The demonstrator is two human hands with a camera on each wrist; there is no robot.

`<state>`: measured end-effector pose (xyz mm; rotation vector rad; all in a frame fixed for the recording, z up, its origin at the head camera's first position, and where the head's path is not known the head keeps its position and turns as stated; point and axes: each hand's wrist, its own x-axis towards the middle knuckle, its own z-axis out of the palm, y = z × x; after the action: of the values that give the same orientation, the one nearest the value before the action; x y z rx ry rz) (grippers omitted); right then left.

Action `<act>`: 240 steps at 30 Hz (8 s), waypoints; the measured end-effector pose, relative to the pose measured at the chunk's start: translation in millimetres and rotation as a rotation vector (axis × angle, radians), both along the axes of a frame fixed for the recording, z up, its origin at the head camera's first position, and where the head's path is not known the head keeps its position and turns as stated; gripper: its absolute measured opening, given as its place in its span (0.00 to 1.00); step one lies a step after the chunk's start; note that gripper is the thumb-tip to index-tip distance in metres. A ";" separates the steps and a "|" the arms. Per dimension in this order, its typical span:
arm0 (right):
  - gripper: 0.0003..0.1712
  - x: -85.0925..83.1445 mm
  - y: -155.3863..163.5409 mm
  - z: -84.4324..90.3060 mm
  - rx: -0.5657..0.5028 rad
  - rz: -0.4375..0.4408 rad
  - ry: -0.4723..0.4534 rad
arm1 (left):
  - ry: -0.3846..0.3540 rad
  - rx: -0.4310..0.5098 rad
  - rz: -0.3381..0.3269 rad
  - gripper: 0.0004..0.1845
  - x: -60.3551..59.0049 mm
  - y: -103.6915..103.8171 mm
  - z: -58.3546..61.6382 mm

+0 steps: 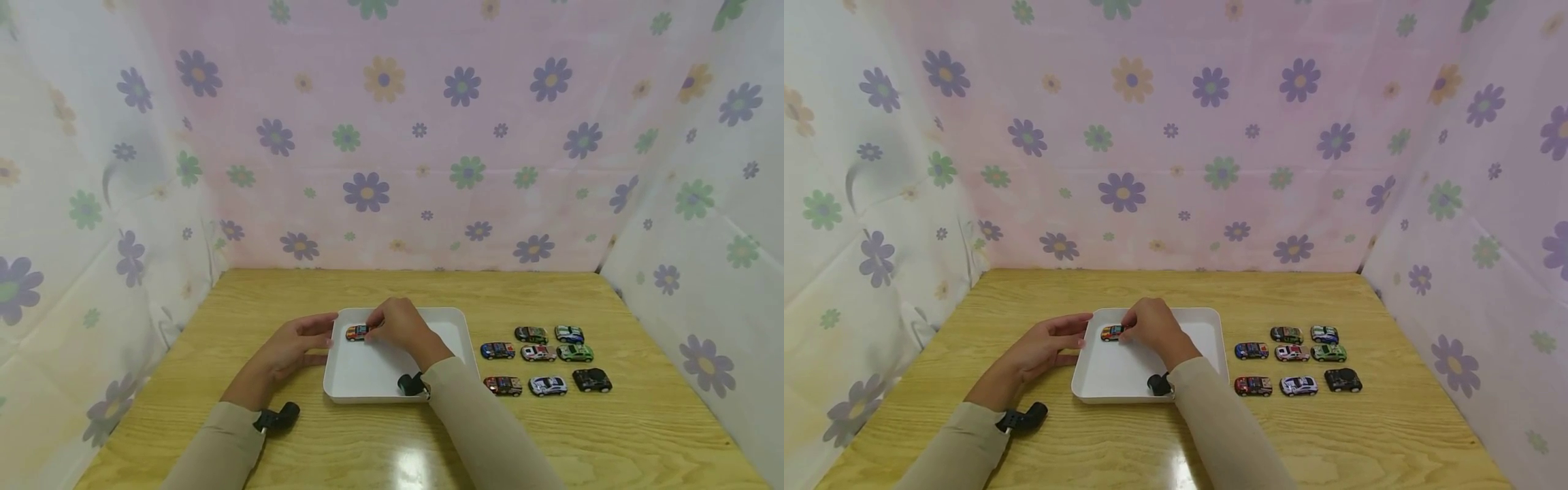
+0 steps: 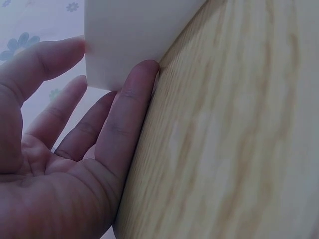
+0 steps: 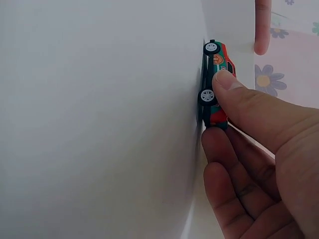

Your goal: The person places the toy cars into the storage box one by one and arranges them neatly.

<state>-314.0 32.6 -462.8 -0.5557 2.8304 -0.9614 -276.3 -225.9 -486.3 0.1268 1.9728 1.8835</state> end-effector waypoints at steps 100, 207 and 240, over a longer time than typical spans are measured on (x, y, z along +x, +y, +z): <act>0.11 71.0 225.0 36.0 -0.075 -0.045 0.177 | 0.015 0.005 0.059 0.34 4.5 5.4 -4.0; 0.15 59.4 269.1 -9.2 0.042 -0.056 -0.013 | 0.049 0.003 0.049 0.33 5.9 2.3 -9.1; 0.15 60.3 267.3 -3.3 0.057 -0.077 0.018 | 0.045 0.020 0.059 0.33 2.0 7.3 -4.8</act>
<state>-253.7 299.9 -466.1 -0.4549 2.9047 -0.8890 -274.3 -218.6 -491.1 0.1184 2.0079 1.9542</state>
